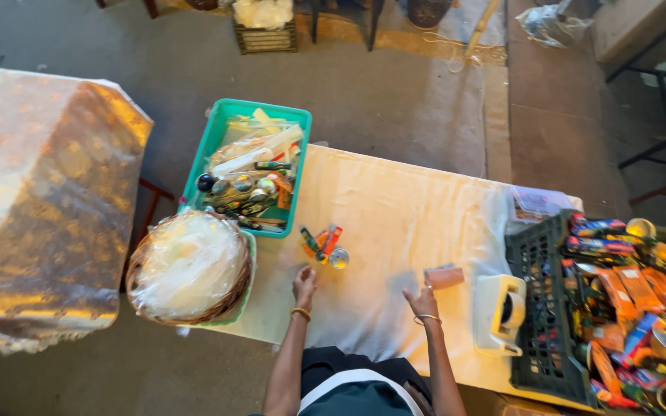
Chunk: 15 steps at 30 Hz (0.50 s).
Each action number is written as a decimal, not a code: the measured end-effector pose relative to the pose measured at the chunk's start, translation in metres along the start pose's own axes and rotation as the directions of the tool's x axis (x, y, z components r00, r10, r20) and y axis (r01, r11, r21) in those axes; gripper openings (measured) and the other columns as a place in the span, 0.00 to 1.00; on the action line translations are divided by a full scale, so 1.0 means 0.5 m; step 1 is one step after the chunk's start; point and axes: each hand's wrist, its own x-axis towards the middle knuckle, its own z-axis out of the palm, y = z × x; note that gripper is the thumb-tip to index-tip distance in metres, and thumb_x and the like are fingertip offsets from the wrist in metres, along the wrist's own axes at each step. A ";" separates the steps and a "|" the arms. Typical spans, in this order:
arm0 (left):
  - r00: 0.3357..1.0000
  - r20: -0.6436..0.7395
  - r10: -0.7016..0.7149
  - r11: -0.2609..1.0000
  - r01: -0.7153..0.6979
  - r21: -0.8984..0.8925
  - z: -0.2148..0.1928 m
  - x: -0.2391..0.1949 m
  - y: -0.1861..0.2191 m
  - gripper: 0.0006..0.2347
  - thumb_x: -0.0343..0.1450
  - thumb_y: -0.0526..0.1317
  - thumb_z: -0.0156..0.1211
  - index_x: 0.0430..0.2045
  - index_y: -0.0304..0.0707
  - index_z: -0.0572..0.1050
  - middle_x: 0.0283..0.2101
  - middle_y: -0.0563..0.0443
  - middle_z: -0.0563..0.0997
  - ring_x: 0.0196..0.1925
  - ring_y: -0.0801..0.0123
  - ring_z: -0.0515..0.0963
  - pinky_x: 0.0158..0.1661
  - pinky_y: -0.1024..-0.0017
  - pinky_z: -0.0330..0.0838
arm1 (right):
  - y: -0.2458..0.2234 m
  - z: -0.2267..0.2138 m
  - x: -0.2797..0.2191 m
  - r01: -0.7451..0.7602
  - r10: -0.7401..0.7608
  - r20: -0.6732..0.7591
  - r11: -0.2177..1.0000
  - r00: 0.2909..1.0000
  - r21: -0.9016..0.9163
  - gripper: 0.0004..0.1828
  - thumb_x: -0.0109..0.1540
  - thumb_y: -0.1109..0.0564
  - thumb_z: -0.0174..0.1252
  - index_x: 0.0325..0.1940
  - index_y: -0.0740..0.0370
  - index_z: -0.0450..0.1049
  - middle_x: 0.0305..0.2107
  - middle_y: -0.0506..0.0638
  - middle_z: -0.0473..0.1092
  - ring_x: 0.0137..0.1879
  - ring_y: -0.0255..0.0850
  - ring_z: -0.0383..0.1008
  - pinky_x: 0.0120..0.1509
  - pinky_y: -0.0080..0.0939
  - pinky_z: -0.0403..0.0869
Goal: The person opens a small metal tin and places it on a white tablecloth. They then pick up several small packaged items, including an orange box and a green tube, and place them into a clear plastic bag. The person handles the items one by one, arranging them inside the bag.
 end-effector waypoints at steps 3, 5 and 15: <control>0.991 0.011 0.130 0.983 -0.130 0.131 -0.015 0.005 0.015 0.15 0.72 0.42 0.63 0.52 0.41 0.77 0.49 0.54 0.82 0.45 0.73 0.82 0.36 0.70 0.80 | 0.046 0.055 0.006 0.115 -0.058 0.272 0.973 0.960 -0.199 0.55 0.54 0.34 0.69 0.70 0.72 0.56 0.58 0.72 0.67 0.65 0.61 0.69 0.67 0.53 0.69; 0.875 0.222 0.431 0.738 -0.483 0.471 -0.028 0.012 0.035 0.13 0.73 0.43 0.65 0.48 0.37 0.79 0.44 0.43 0.86 0.43 0.62 0.85 0.44 0.68 0.78 | 0.062 0.078 0.010 0.309 -0.203 0.281 0.857 0.938 -0.412 0.41 0.54 0.34 0.67 0.61 0.65 0.70 0.55 0.66 0.73 0.65 0.59 0.70 0.69 0.51 0.70; 0.418 0.131 0.899 0.289 -0.791 0.539 -0.219 -0.272 0.536 0.07 0.75 0.33 0.55 0.44 0.37 0.78 0.44 0.43 0.81 0.46 0.52 0.79 0.49 0.59 0.73 | -0.011 0.056 -0.036 0.116 -0.062 0.132 0.882 0.989 -0.457 0.36 0.52 0.39 0.71 0.60 0.55 0.72 0.54 0.68 0.68 0.62 0.61 0.69 0.67 0.53 0.71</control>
